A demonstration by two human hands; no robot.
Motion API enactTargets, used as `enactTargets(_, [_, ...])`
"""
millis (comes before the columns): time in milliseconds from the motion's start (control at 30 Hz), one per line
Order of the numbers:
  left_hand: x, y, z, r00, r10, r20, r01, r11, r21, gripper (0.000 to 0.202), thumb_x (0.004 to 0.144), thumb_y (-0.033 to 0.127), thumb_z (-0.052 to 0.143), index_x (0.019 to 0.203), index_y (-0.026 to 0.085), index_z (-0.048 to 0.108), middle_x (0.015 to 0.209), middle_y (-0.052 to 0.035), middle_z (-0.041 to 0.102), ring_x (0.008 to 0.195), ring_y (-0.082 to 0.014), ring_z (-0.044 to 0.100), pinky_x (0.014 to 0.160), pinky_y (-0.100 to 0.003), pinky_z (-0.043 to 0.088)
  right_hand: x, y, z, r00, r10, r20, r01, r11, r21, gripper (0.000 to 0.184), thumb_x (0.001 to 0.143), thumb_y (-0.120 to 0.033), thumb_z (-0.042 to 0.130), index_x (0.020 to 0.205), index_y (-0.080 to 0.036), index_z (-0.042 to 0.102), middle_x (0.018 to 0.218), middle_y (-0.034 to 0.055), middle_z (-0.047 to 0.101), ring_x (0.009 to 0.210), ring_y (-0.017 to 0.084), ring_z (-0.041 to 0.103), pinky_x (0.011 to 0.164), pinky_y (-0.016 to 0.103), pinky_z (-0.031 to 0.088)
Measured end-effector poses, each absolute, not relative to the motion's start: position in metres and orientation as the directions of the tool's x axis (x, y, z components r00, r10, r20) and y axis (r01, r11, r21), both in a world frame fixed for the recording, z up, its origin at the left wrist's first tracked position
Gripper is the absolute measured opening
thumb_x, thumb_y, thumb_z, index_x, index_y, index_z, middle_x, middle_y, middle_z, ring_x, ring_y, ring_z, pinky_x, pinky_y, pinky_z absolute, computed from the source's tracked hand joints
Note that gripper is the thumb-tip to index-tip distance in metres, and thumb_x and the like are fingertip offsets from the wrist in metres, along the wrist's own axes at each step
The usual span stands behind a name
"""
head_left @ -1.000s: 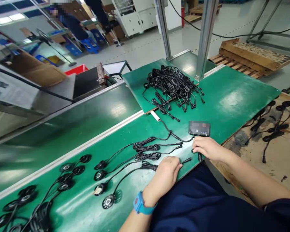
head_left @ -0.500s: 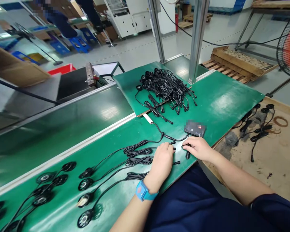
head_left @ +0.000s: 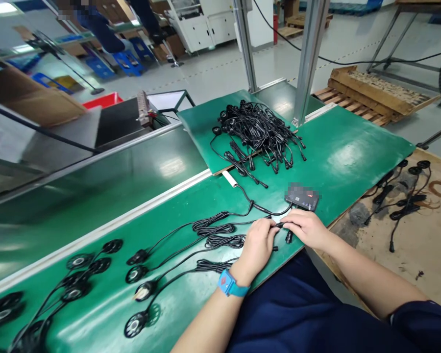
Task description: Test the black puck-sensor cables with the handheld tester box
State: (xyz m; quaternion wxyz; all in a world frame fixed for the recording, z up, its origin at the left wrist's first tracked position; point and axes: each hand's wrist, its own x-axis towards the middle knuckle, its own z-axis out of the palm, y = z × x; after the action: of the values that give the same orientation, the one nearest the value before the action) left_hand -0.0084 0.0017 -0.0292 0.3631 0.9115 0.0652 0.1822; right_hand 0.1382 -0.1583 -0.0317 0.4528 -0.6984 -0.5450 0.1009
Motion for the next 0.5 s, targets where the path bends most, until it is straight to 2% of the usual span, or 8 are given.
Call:
enactTargets(133, [-0.005, -0.004, -0.026, 0.931, 0.260, 0.257, 0.005, -0.713, 0.701, 0.012, 0.103, 0.028, 0.056, 0.099, 0.020, 0.063, 0.092, -0.0070, 0.068, 0.089, -0.0224, 0.064, 0.086, -0.036, 0.052, 0.136, -0.163, -0.034, 0.397, 0.836, 0.379, 0.711, -0.018, -0.703, 0.024, 0.108, -0.033, 0.051, 0.111, -0.023, 0.073, 0.103, 0.0056, 0.072, 0.093, 0.022, 0.068, 0.085, 0.036, 0.057])
enactTargets(333, [0.010, 0.004, -0.016, 0.966, 0.250, 0.071, 0.094, -0.592, 0.800, 0.013, 0.102, 0.027, 0.060, 0.093, 0.018, 0.064, 0.088, -0.0021, 0.072, 0.082, -0.0158, 0.067, 0.075, -0.024, 0.049, 0.149, -0.167, -0.047, 0.334, 0.830, 0.447, 0.785, 0.018, -0.619, 0.019, 0.105, -0.031, 0.057, 0.112, -0.026, 0.075, 0.111, -0.0009, 0.074, 0.095, 0.019, 0.071, 0.092, 0.030, 0.056])
enactTargets(500, [0.012, 0.005, -0.007, 0.980, 0.200, 0.024, 0.111, -0.637, 0.763, 0.013, 0.103, 0.031, 0.058, 0.100, 0.019, 0.064, 0.093, -0.0028, 0.073, 0.085, -0.0167, 0.067, 0.075, -0.025, 0.048, 0.158, -0.174, -0.052, 0.318, 0.845, 0.431, 0.808, -0.004, -0.589, 0.021, 0.106, -0.038, 0.055, 0.111, -0.029, 0.074, 0.112, -0.0046, 0.073, 0.097, 0.018, 0.071, 0.093, 0.028, 0.054])
